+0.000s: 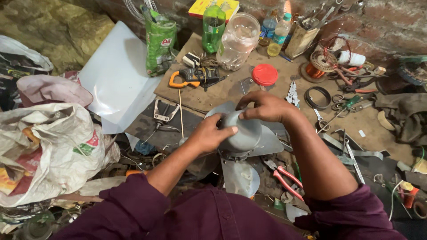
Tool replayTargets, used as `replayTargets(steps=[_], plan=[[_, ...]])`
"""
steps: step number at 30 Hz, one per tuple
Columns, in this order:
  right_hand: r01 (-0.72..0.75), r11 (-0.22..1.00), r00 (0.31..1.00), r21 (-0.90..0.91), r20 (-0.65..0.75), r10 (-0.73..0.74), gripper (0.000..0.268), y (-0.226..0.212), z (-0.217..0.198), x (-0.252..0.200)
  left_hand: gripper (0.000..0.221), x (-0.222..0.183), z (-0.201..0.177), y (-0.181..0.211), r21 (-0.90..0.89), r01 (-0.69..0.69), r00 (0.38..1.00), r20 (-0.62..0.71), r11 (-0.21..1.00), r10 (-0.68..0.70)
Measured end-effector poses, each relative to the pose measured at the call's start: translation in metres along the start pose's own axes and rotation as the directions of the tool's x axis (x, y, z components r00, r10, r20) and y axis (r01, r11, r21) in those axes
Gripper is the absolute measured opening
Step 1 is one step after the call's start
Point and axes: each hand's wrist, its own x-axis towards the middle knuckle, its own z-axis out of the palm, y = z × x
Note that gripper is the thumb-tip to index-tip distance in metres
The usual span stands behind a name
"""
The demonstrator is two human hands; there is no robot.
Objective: The person repairs a ceiling fan motor by connecting wires, tightening terminal screws with a screwdriver, and wrapping connections with electrical tape. They then fit the motor housing over the fan blades and secure it.
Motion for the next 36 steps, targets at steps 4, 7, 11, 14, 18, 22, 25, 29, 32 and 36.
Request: replayTargets(steps=[4,7,11,14,18,22,25,29,32,36], plan=[[-0.165,0.974,0.983,-0.155,-0.109,0.149,0.064,-0.018,0.009,-0.019,0.061,0.007,0.006,-0.006,0.045,0.113,0.991,0.064,0.993,-0.116],[-0.059,0.962,0.989,-0.265,-0.148,0.02,0.101,-0.044,0.021,-0.041,0.059,0.012,0.008,-0.014,0.014,0.036,0.998,0.048,0.999,-0.037],[-0.123,0.937,0.986,-0.328,-0.147,0.078,0.119,-0.08,0.039,-0.054,0.062,0.02,-0.002,-0.027,-0.095,0.087,0.986,0.148,0.992,-0.072],[-0.217,0.892,0.976,-0.396,-0.107,0.189,0.119,-0.097,0.036,-0.053,0.056,0.016,-0.011,-0.036,-0.155,0.075,0.986,0.158,0.985,-0.05],[-0.12,0.865,0.992,-0.487,-0.094,0.084,0.115,-0.109,0.028,-0.05,0.045,-0.004,-0.019,-0.043,-0.158,0.065,0.987,0.157,0.985,-0.039],[-0.049,0.826,0.999,-0.561,-0.037,0.034,0.111,-0.118,0.021,-0.046,0.056,-0.008,-0.021,-0.034,-0.318,0.179,0.972,0.201,0.931,-0.118],[-0.053,0.823,0.996,-0.565,0.023,0.08,0.117,-0.124,0.013,-0.039,0.087,-0.004,-0.023,-0.022,-0.346,0.087,0.978,0.209,0.934,-0.014],[-0.097,0.865,0.991,-0.492,0.028,0.127,0.126,-0.116,0.009,-0.033,0.126,0.008,-0.012,-0.007,0.094,-0.277,0.956,0.126,0.956,0.265],[-0.091,0.908,0.996,-0.409,-0.061,0.072,0.123,-0.096,0.016,-0.042,0.136,0.018,-0.007,0.005,0.248,-0.279,0.952,0.195,0.928,0.234],[-0.144,0.979,0.949,-0.147,-0.3,0.095,0.11,-0.059,0.031,-0.082,0.125,0.011,-0.011,0.026,0.454,-0.238,0.961,0.239,0.859,0.14]])
